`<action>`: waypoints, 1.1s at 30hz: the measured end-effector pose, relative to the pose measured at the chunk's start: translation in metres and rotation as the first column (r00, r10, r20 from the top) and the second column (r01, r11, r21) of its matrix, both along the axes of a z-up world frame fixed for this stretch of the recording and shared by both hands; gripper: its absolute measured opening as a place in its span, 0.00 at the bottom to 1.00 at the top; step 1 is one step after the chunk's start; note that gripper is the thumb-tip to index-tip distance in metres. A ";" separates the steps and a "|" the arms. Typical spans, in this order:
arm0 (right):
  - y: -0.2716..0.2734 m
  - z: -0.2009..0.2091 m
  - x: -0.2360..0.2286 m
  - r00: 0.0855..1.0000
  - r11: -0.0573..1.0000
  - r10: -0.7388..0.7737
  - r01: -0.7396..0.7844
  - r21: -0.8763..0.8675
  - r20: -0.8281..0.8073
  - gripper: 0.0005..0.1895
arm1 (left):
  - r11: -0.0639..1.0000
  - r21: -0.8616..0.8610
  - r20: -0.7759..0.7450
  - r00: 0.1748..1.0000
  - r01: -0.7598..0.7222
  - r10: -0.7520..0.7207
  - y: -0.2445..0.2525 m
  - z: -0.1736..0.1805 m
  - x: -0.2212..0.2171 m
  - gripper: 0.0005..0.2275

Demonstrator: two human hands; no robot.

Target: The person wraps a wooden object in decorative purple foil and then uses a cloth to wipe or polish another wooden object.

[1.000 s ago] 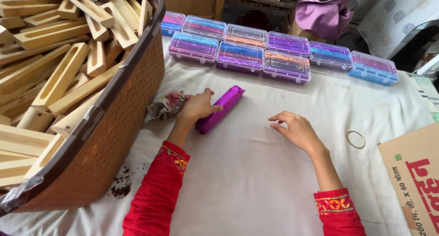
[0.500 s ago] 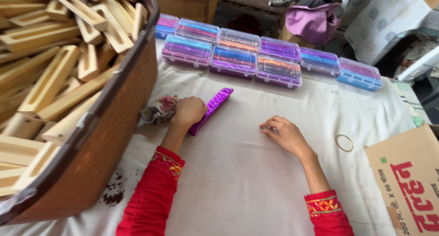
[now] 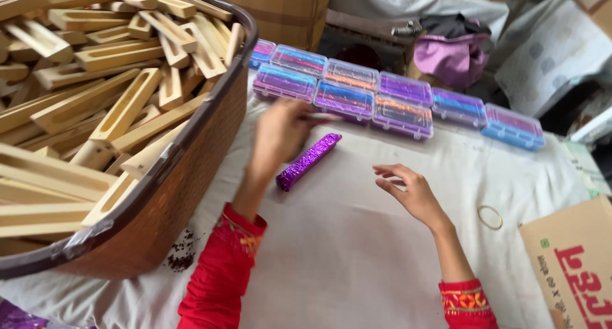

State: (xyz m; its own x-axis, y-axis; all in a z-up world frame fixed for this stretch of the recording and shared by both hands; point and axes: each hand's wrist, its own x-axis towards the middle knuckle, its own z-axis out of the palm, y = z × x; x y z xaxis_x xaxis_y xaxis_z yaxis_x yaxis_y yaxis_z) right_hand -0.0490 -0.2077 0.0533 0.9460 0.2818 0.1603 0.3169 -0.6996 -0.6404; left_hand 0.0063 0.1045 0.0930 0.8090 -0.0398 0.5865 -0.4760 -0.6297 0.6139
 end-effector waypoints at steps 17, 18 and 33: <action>-0.018 -0.060 0.016 0.826 0.971 -0.181 0.236 -0.035 0.534 0.22 | 0.940 0.010 0.355 0.878 0.340 -0.321 -0.100 0.033 -0.116 0.19; -0.012 -0.062 0.011 0.780 0.974 -0.117 0.212 -0.084 0.615 0.27 | 0.925 0.076 0.368 0.851 0.373 -0.374 -0.098 0.037 -0.126 0.16; -0.010 -0.076 0.010 0.907 0.917 0.020 0.151 -0.369 0.421 0.12 | 0.320 0.866 0.341 0.922 -0.384 0.185 0.130 0.168 -0.256 0.05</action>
